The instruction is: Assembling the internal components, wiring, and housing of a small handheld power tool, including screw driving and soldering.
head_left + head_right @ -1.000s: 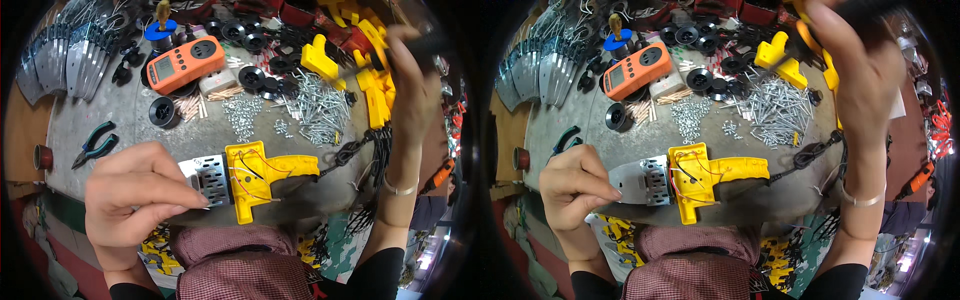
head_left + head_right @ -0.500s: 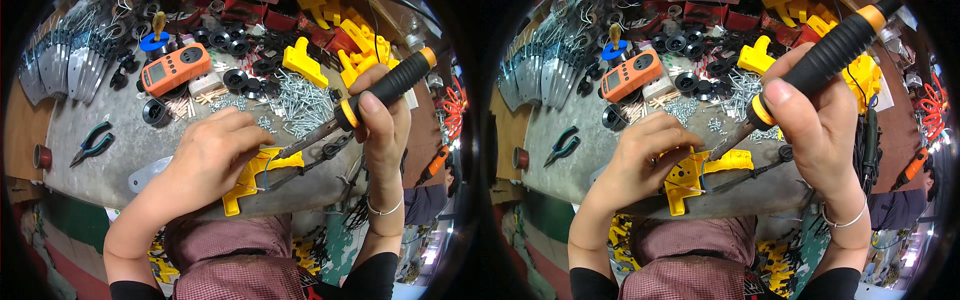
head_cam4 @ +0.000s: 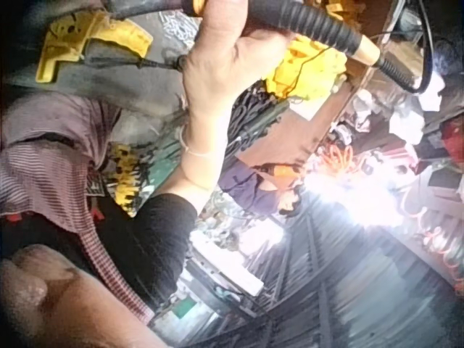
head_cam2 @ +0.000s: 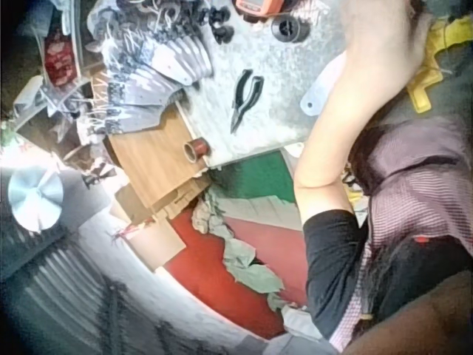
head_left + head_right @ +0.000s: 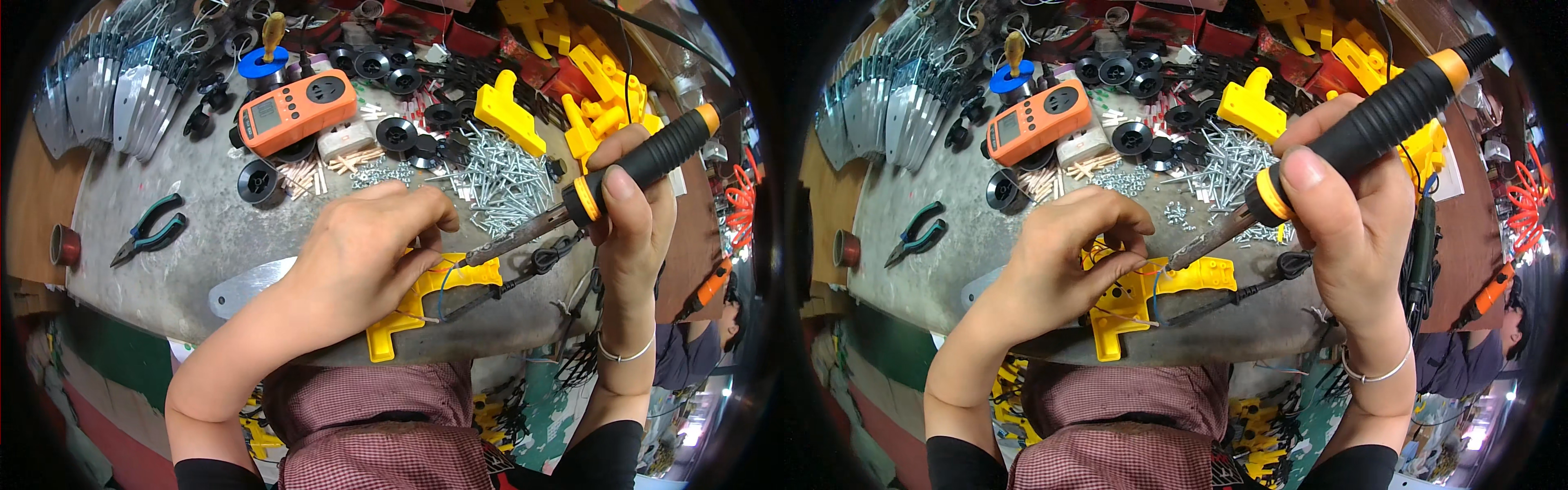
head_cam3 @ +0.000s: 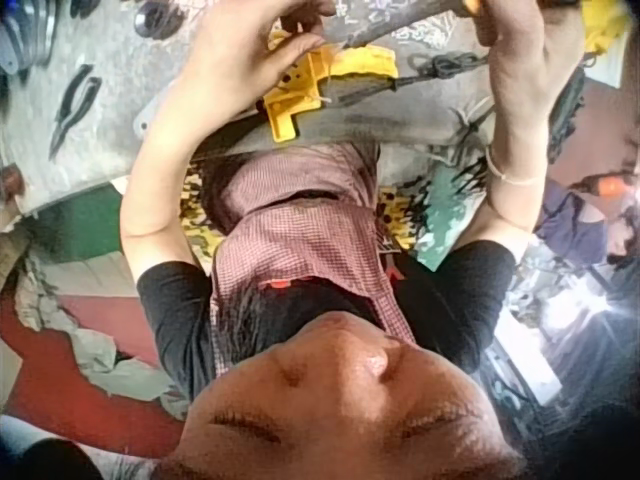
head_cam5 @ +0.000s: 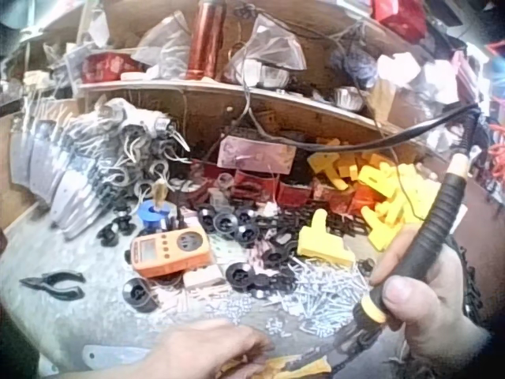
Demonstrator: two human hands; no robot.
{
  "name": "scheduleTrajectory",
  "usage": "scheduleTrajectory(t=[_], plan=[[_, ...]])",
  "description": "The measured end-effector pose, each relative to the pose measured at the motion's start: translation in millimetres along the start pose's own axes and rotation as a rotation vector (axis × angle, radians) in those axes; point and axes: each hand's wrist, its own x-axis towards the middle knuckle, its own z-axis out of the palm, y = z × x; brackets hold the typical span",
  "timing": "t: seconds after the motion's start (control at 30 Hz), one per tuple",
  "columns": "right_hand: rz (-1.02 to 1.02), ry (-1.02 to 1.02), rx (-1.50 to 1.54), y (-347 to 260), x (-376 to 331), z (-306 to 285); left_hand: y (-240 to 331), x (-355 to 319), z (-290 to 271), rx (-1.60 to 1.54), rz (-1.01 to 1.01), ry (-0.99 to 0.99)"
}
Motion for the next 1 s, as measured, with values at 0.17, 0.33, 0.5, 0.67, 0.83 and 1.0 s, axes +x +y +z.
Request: scheduleTrajectory(t=[0.17,0.33,0.5,0.67,0.83,1.0], plan=[[0.014,-0.015,-0.022,-2.0,1.0,1.4,-1.3,0.9,0.2,-0.009,-0.002,-0.009],[0.017,-0.019,-0.004,-1.7,-0.1,1.1,-1.3,0.3,0.4,0.0,-0.006,-0.024],[0.004,-0.036,-0.002,-1.2,-0.5,-0.6,-0.6,-0.3,-0.6,-0.007,0.01,-0.026],[-0.005,-0.021,-0.017,-2.0,-0.4,1.6,1.5,-2.7,-4.2,-0.003,0.019,-0.026],[0.0,0.025,-0.053,-2.2,-0.9,-5.8,11.7,-9.7,-21.6,0.057,0.026,-0.004],[-0.024,0.104,-0.076,2.9,4.8,-10.9,11.2,-27.9,-32.3,0.117,-0.083,0.036]])
